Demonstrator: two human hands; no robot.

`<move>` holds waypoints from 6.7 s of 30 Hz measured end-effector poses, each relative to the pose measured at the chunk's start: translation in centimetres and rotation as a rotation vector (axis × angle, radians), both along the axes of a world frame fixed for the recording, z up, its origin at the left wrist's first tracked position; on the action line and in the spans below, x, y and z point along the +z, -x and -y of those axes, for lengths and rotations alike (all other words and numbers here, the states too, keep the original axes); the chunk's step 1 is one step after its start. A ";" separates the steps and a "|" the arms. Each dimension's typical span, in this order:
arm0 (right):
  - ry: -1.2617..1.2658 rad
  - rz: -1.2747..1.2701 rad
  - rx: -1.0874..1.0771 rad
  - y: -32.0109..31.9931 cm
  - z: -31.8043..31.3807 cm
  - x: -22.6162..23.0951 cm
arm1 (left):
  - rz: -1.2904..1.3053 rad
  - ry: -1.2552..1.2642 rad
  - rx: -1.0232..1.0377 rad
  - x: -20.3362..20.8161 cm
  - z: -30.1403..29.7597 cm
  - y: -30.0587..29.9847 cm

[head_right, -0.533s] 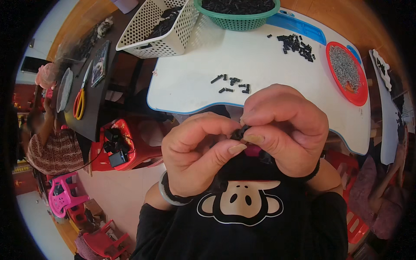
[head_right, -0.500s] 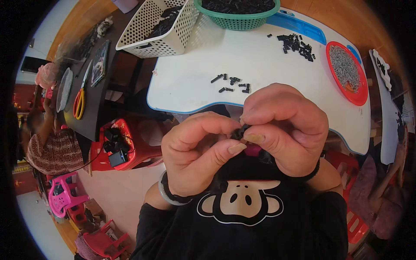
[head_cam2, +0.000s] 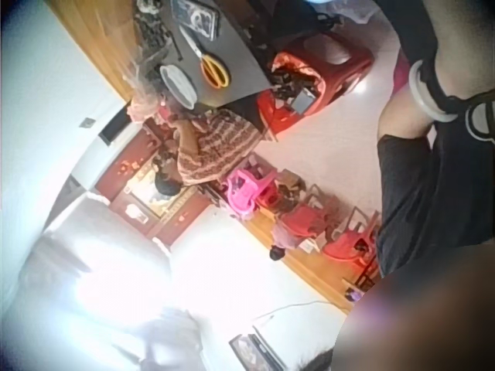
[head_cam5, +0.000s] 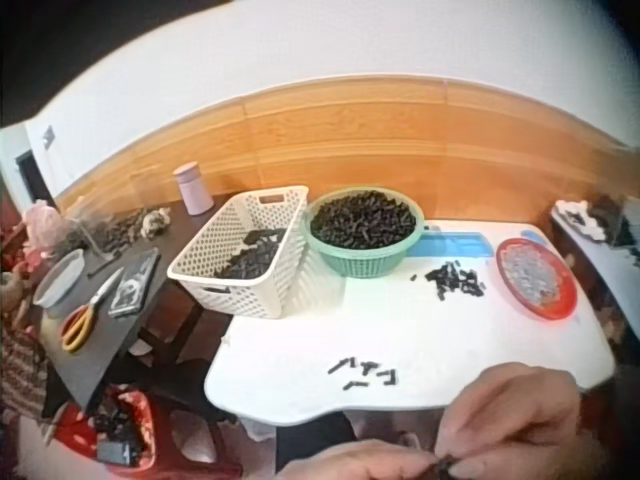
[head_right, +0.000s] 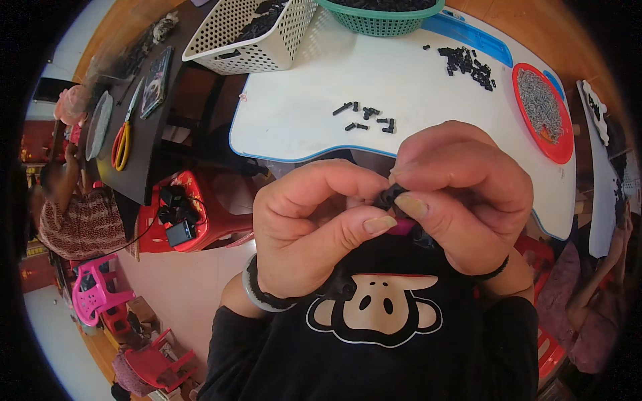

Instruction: Manually assembling small plastic and metal components by inserting tiny parts into housings.

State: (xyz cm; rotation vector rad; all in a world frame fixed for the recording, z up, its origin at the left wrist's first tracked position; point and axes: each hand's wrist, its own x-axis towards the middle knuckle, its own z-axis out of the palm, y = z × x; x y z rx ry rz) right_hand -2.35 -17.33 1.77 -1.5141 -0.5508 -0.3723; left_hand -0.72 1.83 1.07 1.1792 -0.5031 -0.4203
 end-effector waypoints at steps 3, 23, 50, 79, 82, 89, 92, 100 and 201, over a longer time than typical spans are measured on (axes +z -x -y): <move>0.010 0.006 0.007 -0.1 0.2 0.2 | -0.036 0.023 0.006 0.1 0.2 0.1; -0.052 0.004 0.187 -1.3 -0.2 -0.2 | 0.003 0.120 0.227 -0.4 1.5 0.7; -0.475 -1.013 0.443 -0.9 -0.3 0.1 | 0.526 -0.111 0.405 -1.1 2.0 -0.3; -0.586 -1.015 0.471 -1.8 -2.2 -1.2 | 0.549 -0.199 0.509 -2.2 1.7 -1.8; -0.530 -1.011 0.367 -1.4 -1.2 -2.6 | 0.485 -0.205 0.494 -2.3 2.2 -2.4; -0.333 -1.018 0.088 -1.0 4.3 -6.3 | 0.208 -0.264 0.601 -4.8 2.4 -5.8; -0.195 -0.901 -0.033 -0.8 6.9 -6.9 | 0.134 -0.327 0.716 -5.1 1.7 -9.7; -0.108 -0.916 -0.118 -0.9 8.1 -8.9 | 0.464 -0.745 0.895 -2.6 -3.7 -23.3; 0.051 -0.586 -0.810 -2.3 31.1 -8.1 | 0.782 -0.738 0.595 -12.1 4.4 -8.8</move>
